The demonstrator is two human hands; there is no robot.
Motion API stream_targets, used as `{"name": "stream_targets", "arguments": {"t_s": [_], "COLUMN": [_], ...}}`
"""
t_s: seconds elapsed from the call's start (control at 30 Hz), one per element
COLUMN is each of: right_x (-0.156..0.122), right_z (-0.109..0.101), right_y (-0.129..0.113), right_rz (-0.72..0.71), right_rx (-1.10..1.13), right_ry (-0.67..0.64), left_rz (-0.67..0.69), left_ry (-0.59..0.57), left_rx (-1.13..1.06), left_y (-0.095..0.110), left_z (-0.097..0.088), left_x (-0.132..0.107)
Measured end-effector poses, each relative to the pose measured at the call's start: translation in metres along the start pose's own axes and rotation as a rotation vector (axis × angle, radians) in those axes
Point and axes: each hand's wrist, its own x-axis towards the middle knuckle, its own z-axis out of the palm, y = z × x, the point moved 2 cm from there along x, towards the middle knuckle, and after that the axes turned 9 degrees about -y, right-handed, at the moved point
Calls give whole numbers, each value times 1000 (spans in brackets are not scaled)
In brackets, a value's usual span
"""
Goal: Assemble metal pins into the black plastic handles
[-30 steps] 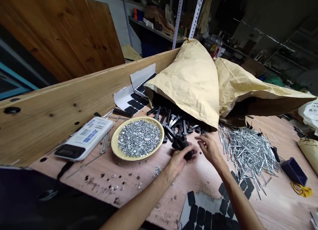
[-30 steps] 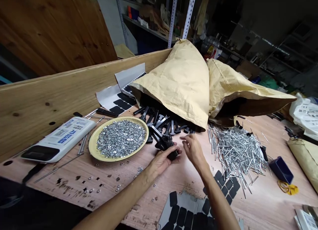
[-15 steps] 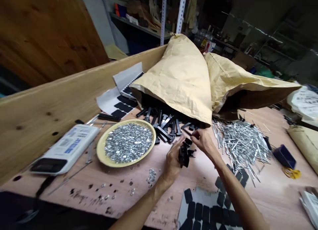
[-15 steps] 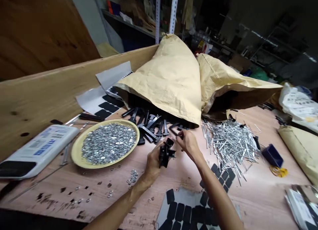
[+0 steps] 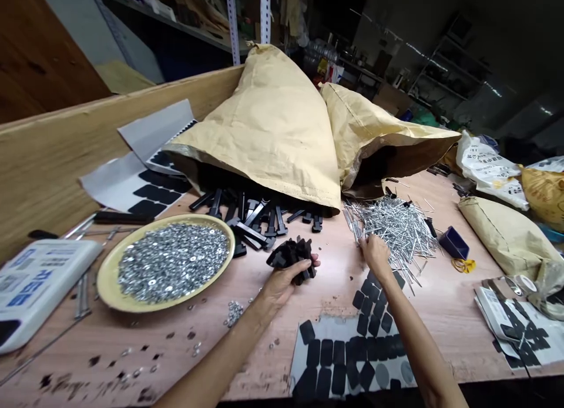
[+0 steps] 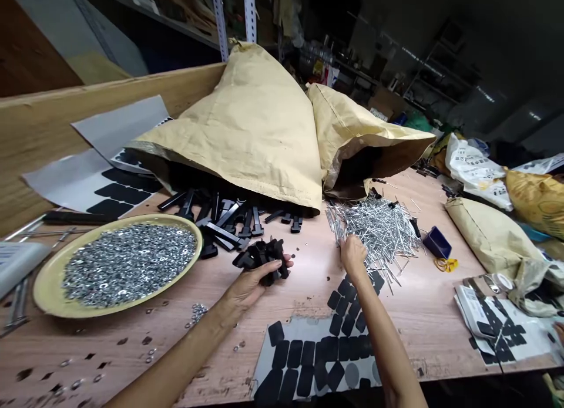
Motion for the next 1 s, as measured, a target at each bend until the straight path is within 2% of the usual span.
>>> {"name": "stream_targets", "arguments": {"t_s": [0.07, 0.17, 0.33, 0.4, 0.53, 0.63, 0.77, 0.9, 1.0], "right_x": [8, 8, -17, -34, -70, -89, -101, -105, -105], "right_z": [3, 3, -3, -7, -25, -38, -43, -50, -51], "right_y": [1, 2, 13, 16, 13, 4, -10, -15, -16], "right_rz": [27, 40, -25, -201, -712, -870, -935, -897, -899], "right_rx": [-6, -28, -38, 50, 302, 255, 8, -188, -260], "right_ry": [-36, -70, -69, -3, 166, 242, 233, 282, 271], "left_rz": [-79, -167, -97, -18, 201, 358, 490, 485, 470], "left_ry": [-18, -58, -81, -76, -65, -96, -169, -196, -222], "left_rx": [-75, -50, 132, 247, 582, 739, 815, 826, 834], "left_y": [0, -5, -14, -15, -10, -9, -11, -13, -13], "left_z": [0, 1, 0, 1, 0, -1, -1, -1, 1], "left_x": [1, 1, 0, -2, -5, -3, 0, 0, -1]}}
